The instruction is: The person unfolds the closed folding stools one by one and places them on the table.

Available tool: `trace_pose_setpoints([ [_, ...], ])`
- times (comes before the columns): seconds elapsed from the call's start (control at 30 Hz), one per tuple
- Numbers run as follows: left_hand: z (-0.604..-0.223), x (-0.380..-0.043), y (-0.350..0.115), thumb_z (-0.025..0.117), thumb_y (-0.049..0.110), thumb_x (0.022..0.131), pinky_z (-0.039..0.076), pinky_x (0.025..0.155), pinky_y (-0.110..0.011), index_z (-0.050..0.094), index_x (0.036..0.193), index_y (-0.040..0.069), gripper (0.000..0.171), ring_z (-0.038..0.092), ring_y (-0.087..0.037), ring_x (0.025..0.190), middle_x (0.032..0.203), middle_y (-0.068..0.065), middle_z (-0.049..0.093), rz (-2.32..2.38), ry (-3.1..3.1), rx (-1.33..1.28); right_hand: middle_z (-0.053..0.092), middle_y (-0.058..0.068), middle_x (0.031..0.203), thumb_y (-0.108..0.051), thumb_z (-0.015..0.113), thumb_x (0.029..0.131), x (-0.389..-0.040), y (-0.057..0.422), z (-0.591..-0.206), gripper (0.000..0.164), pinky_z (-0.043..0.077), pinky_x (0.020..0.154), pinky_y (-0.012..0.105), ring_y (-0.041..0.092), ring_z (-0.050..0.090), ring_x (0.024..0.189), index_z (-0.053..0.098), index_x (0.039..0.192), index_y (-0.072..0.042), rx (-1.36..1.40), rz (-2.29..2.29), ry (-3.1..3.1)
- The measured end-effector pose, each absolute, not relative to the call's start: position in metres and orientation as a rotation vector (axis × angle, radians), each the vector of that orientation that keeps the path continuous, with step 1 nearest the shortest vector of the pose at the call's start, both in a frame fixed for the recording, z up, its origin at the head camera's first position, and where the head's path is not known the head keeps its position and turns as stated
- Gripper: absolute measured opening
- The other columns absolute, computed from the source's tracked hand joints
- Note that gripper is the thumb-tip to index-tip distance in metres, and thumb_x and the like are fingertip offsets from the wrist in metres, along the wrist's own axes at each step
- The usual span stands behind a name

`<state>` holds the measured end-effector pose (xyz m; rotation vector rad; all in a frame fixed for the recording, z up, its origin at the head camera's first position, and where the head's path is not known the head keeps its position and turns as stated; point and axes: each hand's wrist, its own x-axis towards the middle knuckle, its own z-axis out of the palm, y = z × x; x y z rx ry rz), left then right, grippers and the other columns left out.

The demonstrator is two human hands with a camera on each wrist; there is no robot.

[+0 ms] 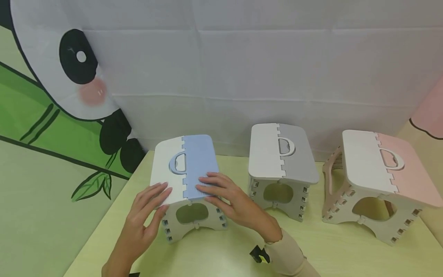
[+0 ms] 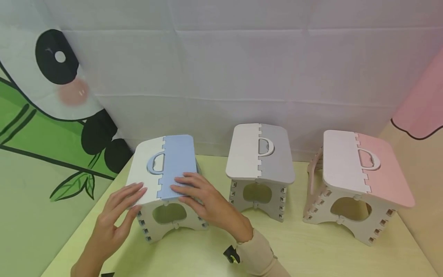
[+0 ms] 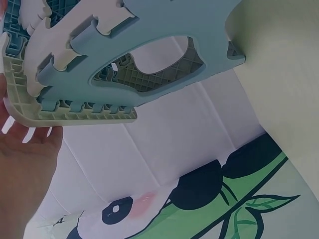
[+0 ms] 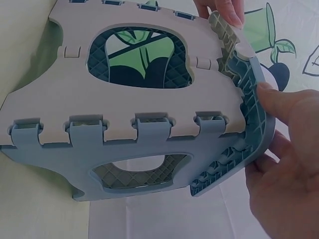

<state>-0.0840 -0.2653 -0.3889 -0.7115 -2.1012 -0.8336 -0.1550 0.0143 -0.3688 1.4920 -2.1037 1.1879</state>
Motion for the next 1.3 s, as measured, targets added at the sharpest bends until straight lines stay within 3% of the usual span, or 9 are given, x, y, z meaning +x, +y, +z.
trace_pose_setpoints([
  [1.03,-0.389,-0.097,-0.263,0.046,0.037,0.110,0.027,0.123,-0.036,0.064,0.135,-0.002,0.050,0.047,-0.035,0.137,0.141,-0.021,0.059,-0.810,-2.111,-0.705,0.053,0.014,0.150,-0.004,0.060,0.103,-0.160,0.011,-0.370,0.039,0.033,0.120,0.043,0.033,0.038,0.147,0.061,0.142,-0.006,1.448,1.150,-2.145],
  [1.3,-0.388,-0.096,-0.264,0.048,0.029,0.110,0.024,0.124,-0.033,0.061,0.141,0.001,0.043,0.043,-0.033,0.142,0.146,-0.018,0.056,-0.811,-2.200,-0.674,0.052,0.017,0.148,-0.003,0.060,0.103,-0.163,0.010,-0.371,0.040,0.036,0.118,0.044,0.037,0.039,0.145,0.060,0.142,-0.004,1.448,1.114,-2.097],
])
